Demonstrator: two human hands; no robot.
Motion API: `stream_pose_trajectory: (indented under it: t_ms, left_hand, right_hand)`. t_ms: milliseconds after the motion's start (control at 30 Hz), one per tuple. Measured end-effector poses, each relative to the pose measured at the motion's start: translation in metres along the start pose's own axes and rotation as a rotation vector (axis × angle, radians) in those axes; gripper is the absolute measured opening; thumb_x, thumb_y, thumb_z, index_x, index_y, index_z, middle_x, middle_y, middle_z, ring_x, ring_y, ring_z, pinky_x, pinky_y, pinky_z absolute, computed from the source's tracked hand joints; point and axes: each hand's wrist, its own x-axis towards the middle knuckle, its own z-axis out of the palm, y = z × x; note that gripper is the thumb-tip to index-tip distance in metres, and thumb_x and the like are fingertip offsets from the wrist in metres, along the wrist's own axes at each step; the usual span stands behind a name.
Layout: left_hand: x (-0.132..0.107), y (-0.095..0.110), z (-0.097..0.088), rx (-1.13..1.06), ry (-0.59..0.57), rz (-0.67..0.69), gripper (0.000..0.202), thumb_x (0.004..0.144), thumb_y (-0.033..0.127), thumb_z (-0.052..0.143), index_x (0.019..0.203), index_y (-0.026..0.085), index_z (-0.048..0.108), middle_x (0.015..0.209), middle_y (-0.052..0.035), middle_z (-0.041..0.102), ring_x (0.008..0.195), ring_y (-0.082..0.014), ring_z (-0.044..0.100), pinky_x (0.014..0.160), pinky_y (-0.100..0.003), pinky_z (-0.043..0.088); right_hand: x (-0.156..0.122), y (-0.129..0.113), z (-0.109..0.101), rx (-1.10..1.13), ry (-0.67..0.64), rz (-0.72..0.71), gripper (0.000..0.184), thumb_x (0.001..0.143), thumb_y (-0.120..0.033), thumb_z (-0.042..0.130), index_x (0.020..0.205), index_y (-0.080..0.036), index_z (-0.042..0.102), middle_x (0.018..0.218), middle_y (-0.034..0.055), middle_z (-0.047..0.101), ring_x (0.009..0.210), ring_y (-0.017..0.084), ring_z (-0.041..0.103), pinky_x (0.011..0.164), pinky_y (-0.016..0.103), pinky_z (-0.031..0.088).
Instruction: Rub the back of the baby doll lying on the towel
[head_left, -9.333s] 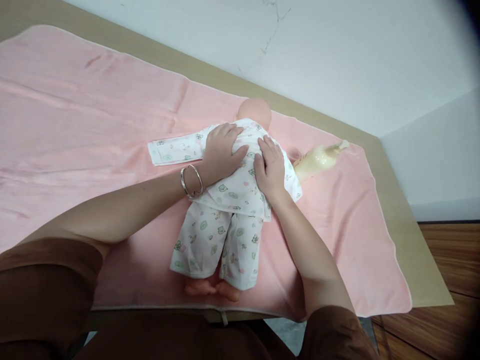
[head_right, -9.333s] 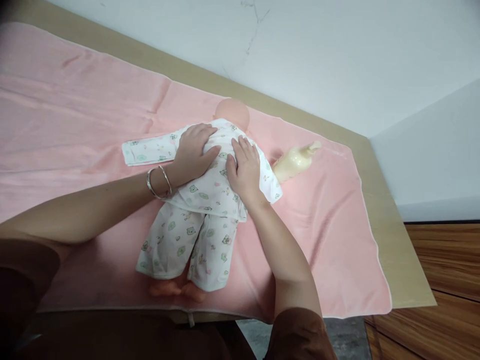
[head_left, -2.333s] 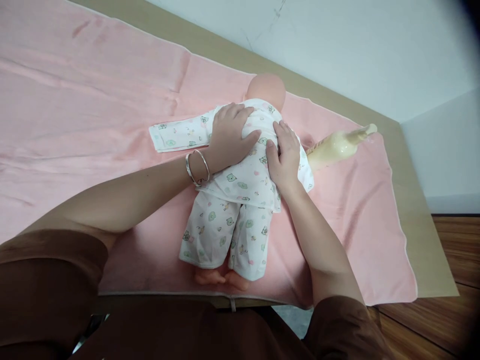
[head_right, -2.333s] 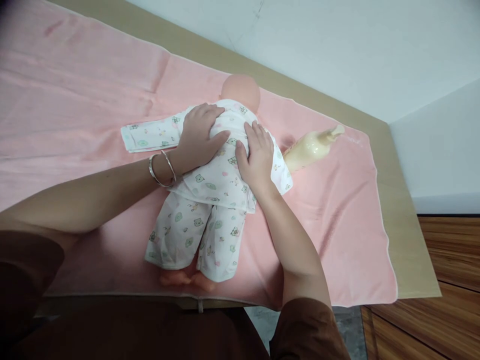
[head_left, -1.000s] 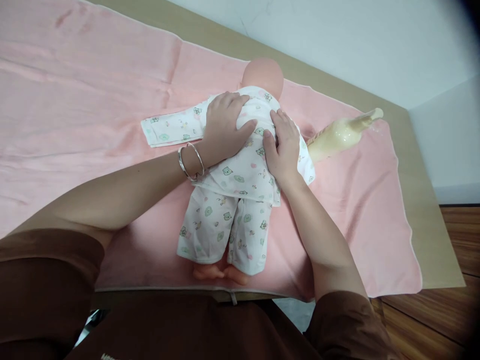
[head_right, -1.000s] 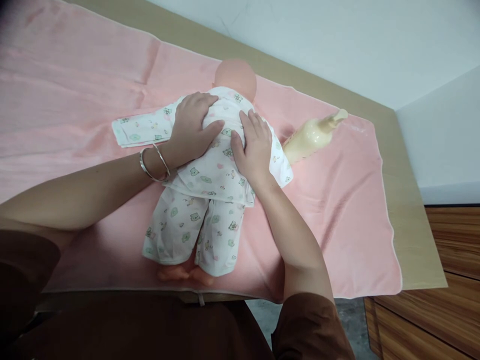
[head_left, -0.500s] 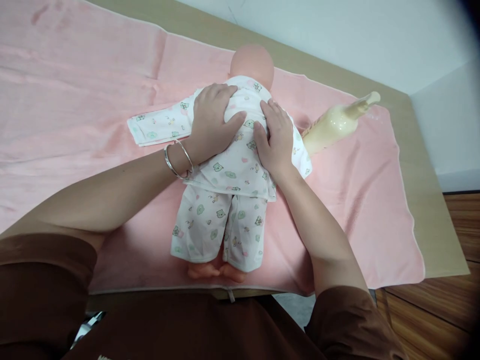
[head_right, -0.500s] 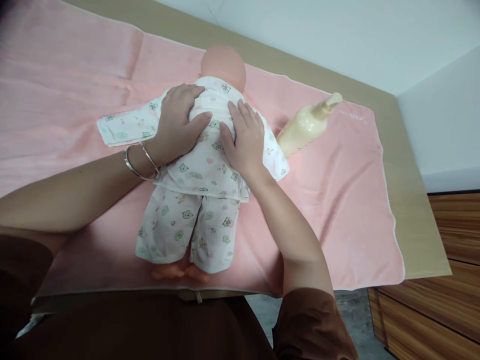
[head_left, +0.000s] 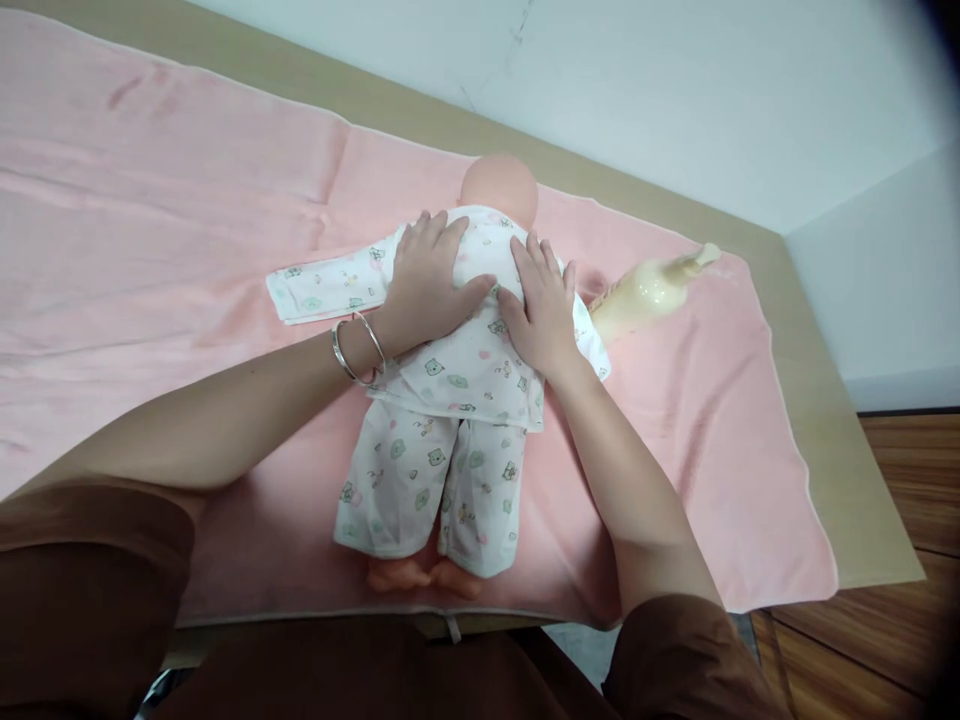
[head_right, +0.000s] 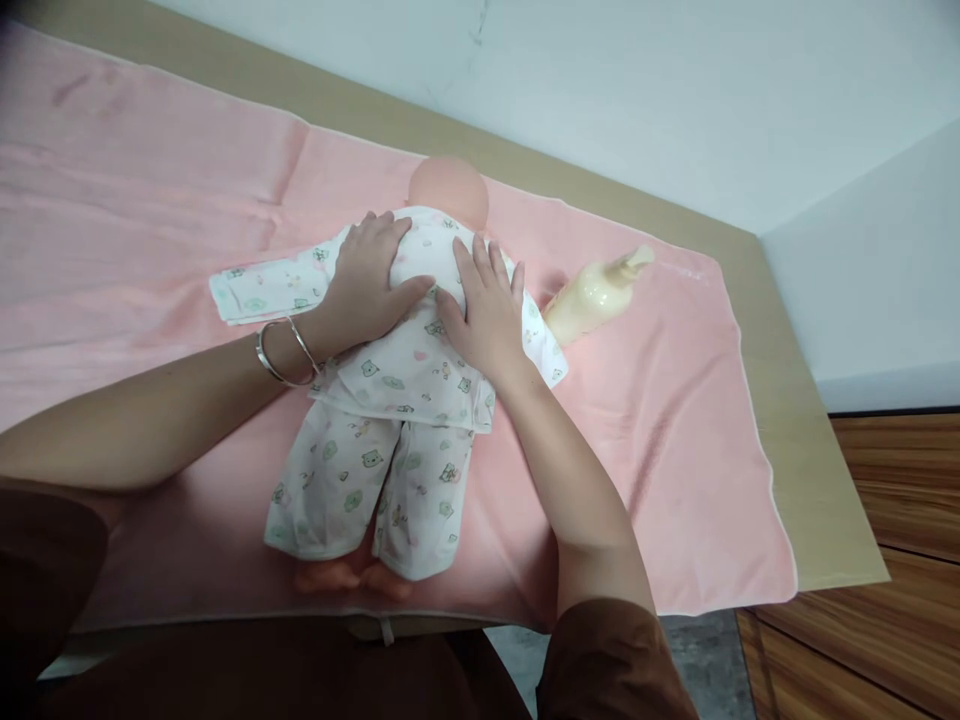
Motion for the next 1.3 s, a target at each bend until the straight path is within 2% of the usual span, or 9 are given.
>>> stream_pose_trajectory:
  t_ms: [133,267,433,833,1067,1300]
  left_hand:
    - [-0.002,-0.001,0.0,0.003,0.025,0.062,0.075,0.091,0.077,0.048,0.145,0.024,0.049,0.152,-0.0131,0.049,0.147,-0.041,0.035,0.124,-0.061,0.021]
    - [-0.004,0.006,-0.005,0.03,0.033,0.083,0.068,0.095,0.071,0.048,0.143,0.023,0.05,0.146,-0.0133,0.054,0.142,-0.0385,0.042,0.124,-0.057,0.026]
    - [-0.006,0.013,-0.008,0.044,0.031,0.053,0.063,0.098,0.064,0.048,0.143,0.02,0.051,0.145,-0.0144,0.055,0.143,-0.038,0.042,0.124,-0.056,0.025]
    - [-0.006,0.011,-0.002,0.048,0.085,0.044,0.056,0.097,0.056,0.053,0.14,0.02,0.054,0.145,-0.0132,0.056,0.141,-0.0352,0.044,0.124,-0.054,0.027]
    - [-0.006,0.011,0.002,0.056,0.113,0.053,0.053,0.095,0.051,0.058,0.137,0.018,0.055,0.142,-0.0147,0.057,0.138,-0.0368,0.047,0.122,-0.053,0.03]
    - [-0.006,0.011,0.003,0.041,0.124,0.068,0.055,0.094,0.052,0.059,0.138,0.02,0.056,0.142,-0.0137,0.057,0.137,-0.0363,0.048,0.122,-0.053,0.03]
  right_hand:
    - [0.0,-0.002,-0.003,0.013,-0.019,0.015,0.061,0.104,-0.047,0.032,0.161,-0.03,0.021,0.173,0.0065,0.022,0.161,0.036,0.013,0.126,0.071,0.011]
    - [-0.002,-0.003,-0.002,0.016,-0.001,0.019,0.06,0.103,-0.044,0.033,0.16,-0.03,0.022,0.173,0.0072,0.023,0.161,0.036,0.016,0.126,0.07,0.012]
    - [-0.003,-0.003,-0.001,0.023,0.021,0.012,0.059,0.103,-0.046,0.032,0.159,-0.029,0.025,0.17,0.0088,0.029,0.16,0.034,0.021,0.126,0.069,0.016]
    - [-0.005,-0.003,0.0,0.04,0.061,0.002,0.055,0.104,-0.043,0.031,0.157,-0.027,0.032,0.167,0.01,0.036,0.159,0.03,0.026,0.127,0.066,0.02]
    - [-0.005,-0.001,0.001,0.055,0.079,0.002,0.055,0.104,-0.044,0.031,0.156,-0.026,0.035,0.166,0.0114,0.038,0.158,0.029,0.027,0.127,0.064,0.021]
    - [-0.006,-0.001,0.001,0.063,0.097,0.008,0.056,0.103,-0.044,0.033,0.155,-0.023,0.037,0.165,0.0136,0.039,0.158,0.029,0.03,0.127,0.063,0.021]
